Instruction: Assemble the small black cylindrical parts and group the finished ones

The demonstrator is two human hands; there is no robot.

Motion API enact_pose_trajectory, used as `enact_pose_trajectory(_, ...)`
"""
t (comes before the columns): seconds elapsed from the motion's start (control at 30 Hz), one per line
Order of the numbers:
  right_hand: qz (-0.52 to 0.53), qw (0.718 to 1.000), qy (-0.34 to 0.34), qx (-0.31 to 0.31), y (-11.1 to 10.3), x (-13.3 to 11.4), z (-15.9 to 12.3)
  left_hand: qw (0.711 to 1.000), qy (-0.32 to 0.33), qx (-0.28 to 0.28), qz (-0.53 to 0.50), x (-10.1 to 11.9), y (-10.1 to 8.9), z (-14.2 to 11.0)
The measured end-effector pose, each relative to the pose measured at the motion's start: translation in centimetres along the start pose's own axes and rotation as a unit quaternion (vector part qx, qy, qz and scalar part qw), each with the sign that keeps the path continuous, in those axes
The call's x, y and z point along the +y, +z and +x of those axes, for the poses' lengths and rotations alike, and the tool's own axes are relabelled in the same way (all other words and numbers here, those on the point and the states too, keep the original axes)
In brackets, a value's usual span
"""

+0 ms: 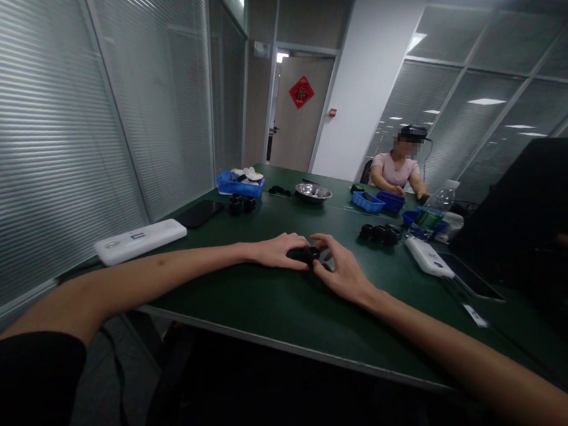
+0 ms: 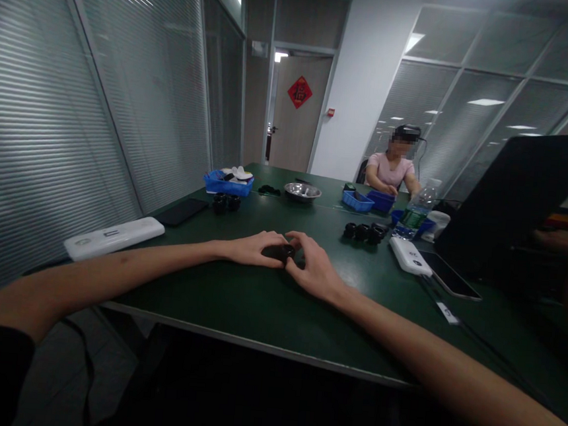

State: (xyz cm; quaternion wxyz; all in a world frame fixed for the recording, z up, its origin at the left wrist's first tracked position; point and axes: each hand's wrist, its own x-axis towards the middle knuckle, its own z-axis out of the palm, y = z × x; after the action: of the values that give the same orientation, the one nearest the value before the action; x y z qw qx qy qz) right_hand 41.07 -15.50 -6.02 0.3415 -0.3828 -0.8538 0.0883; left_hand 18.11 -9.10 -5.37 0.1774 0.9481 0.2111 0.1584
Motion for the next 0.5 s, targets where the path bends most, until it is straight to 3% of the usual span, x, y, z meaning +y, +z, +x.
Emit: enact_pose_trajectory(0.5,-0.001,1.0,0.0,0.02,0.15,0.21,0.03,1.0,0.001,-0.002,0.003,0.35,-0.14,-0.06)
